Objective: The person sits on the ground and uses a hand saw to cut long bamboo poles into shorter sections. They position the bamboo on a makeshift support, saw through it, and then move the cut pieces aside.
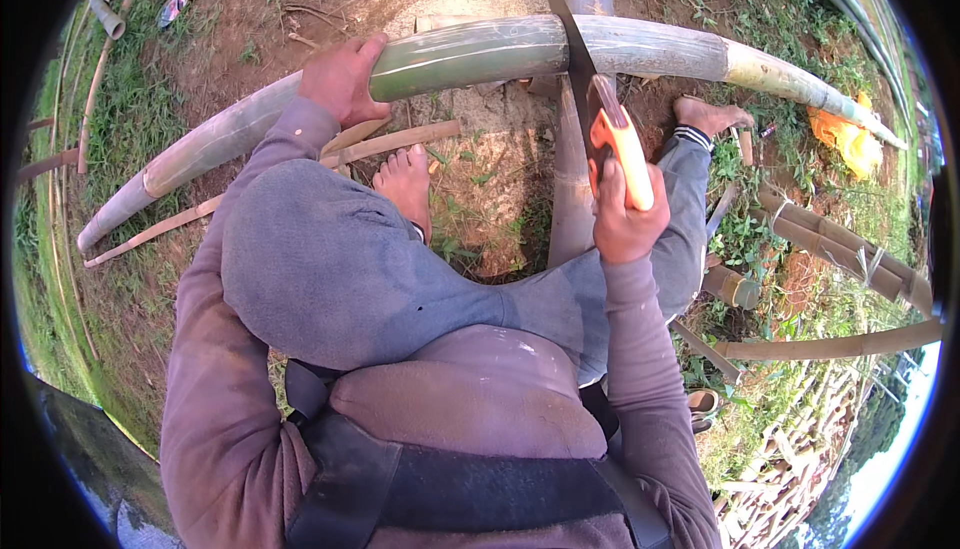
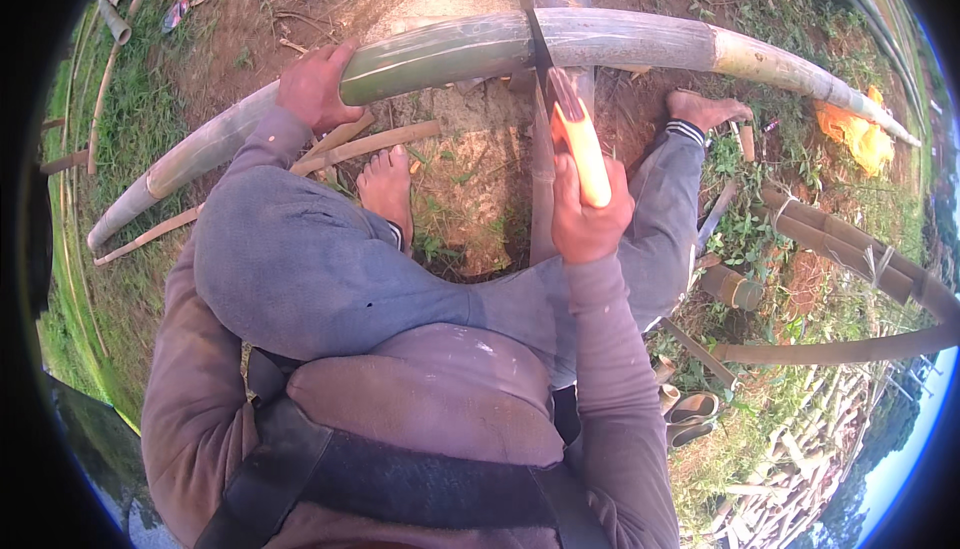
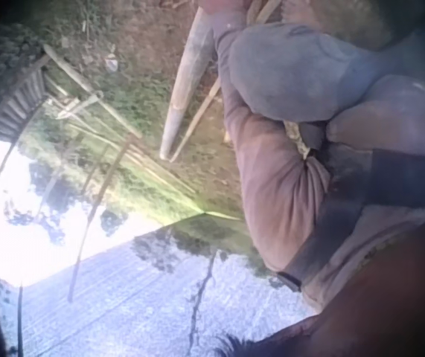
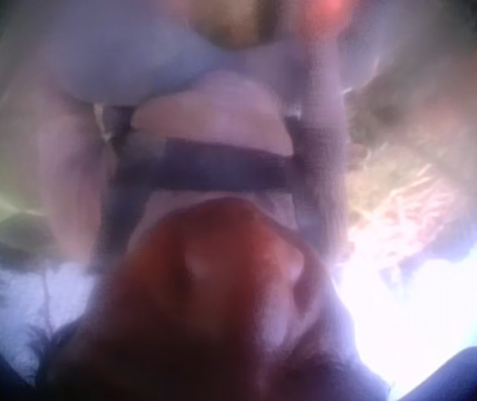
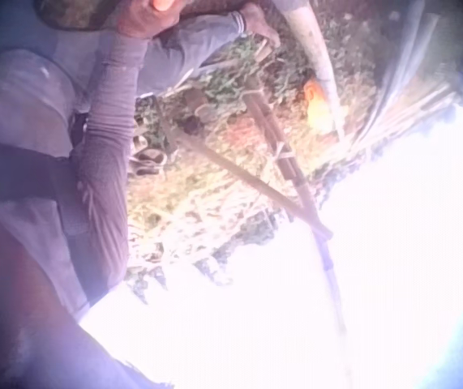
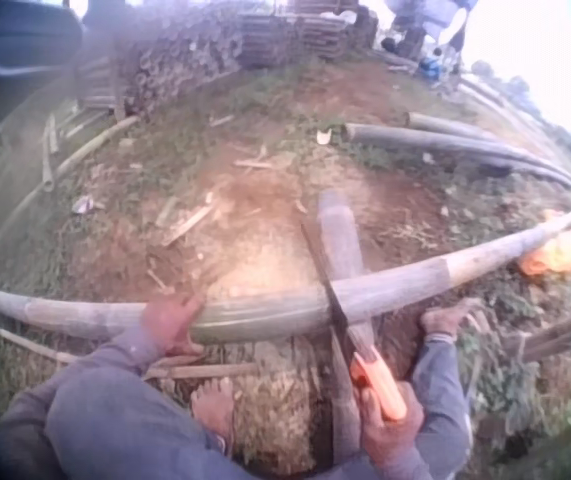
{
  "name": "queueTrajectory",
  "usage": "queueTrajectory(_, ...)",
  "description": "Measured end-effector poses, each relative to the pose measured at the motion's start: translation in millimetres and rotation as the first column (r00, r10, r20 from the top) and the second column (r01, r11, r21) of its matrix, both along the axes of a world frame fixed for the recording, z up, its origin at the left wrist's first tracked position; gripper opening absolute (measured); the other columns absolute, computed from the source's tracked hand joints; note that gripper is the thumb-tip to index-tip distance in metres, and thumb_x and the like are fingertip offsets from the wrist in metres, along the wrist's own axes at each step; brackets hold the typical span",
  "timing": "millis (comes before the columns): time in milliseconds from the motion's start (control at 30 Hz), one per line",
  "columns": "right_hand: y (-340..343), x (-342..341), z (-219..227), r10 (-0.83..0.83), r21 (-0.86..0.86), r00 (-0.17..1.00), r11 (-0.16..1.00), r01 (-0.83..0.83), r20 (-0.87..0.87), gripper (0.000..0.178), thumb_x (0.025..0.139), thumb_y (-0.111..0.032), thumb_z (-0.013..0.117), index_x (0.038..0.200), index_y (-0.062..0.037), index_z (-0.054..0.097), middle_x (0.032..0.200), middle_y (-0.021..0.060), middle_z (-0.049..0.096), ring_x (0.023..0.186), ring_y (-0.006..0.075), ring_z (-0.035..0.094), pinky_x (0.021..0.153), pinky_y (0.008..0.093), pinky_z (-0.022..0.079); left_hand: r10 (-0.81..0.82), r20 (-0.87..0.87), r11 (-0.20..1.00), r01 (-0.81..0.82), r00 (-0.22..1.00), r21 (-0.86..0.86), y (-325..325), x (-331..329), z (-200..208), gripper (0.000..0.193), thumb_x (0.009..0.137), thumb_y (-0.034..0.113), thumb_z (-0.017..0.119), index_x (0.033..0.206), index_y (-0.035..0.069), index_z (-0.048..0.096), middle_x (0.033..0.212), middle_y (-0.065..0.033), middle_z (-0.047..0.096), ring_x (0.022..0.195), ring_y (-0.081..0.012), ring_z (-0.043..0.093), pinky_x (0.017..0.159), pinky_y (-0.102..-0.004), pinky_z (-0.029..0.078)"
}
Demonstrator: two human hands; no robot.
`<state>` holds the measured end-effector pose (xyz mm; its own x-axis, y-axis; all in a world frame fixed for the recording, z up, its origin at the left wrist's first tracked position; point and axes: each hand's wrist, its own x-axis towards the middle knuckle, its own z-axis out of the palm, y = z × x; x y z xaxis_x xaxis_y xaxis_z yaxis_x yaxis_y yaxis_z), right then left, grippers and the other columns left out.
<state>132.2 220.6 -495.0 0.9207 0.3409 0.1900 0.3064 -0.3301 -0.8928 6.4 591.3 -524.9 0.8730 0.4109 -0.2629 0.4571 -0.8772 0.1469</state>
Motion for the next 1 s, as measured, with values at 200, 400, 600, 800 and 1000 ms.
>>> queueTrajectory(200, 45, 21, 20, 0.029, -0.027, 0.999, 0.999, -0.031, -0.040, 0.021, 0.095, -0.013, 0.080, 0.105, 0.0013, 0.068, 0.073, 0.0062, 0.068, 0.066, 0.0088, 0.060, 0.063, 0.0287, 0.051, 0.019, 0.040, 1.000, -0.020, 0.999, 0.022, 3, -7, 5, 0.095, 0.065, 0.042, 0.087, 0.148, 0.015, 0.049, 0.131, -0.0167, 0.066, 0.118, -0.0385, 0.066, 0.101, -0.0504, 0.054)
queueTrajectory(400, -105, -93, 76, -0.051, -0.016, 0.988, 0.999, 0.049, -0.146, 0.012, 0.097, -0.004, 0.073, 0.102, 0.0032, 0.065, 0.083, 0.0055, 0.072, 0.073, 0.0102, 0.067, 0.064, 0.0262, 0.054, -0.005, 0.058, 0.999, 0.002, 0.998, 0.052, 2, -7, 1, 0.089, 0.067, 0.042, 0.087, 0.144, 0.016, 0.052, 0.124, -0.0157, 0.068, 0.113, -0.0378, 0.068, 0.095, -0.0503, 0.056)
queueTrajectory(600, 42, 32, 15, 0.029, -0.081, 0.999, 0.996, -0.030, -0.014, 0.019, 0.095, -0.014, 0.080, 0.097, -0.0005, 0.067, 0.070, 0.0091, 0.065, 0.063, 0.0100, 0.059, 0.061, 0.0287, 0.049, 0.009, 0.032, 1.000, -0.009, 0.999, 0.010, 1, 3, 1, 0.094, 0.067, 0.042, 0.087, 0.149, 0.017, 0.049, 0.130, -0.0160, 0.066, 0.119, -0.0380, 0.066, 0.099, -0.0513, 0.055)
queueTrajectory(800, 5, -3, 28, 0.019, -0.007, 0.998, 1.000, -0.020, -0.066, 0.021, 0.096, -0.015, 0.080, 0.104, 0.0016, 0.068, 0.073, 0.0070, 0.069, 0.067, 0.0095, 0.063, 0.063, 0.0289, 0.052, 0.040, 0.011, 0.999, -0.040, 0.999, 0.017, 8, -2, 4, 0.097, 0.067, 0.044, 0.087, 0.152, 0.017, 0.047, 0.137, -0.0159, 0.063, 0.126, -0.0375, 0.063, 0.104, -0.0514, 0.053)
queueTrajectory(1000, -103, -79, 53, 0.025, -0.096, 1.000, 0.995, -0.025, 0.006, 0.016, 0.101, -0.011, 0.071, 0.103, 0.0017, 0.061, 0.067, 0.0007, 0.060, 0.052, 0.0059, 0.054, 0.049, 0.0215, 0.045, 0.023, -0.049, 1.000, -0.023, 0.999, 0.005, -1, -5, 4, 0.096, 0.068, 0.042, 0.086, 0.152, 0.017, 0.046, 0.135, -0.0158, 0.064, 0.125, -0.0369, 0.063, 0.105, -0.0510, 0.053)
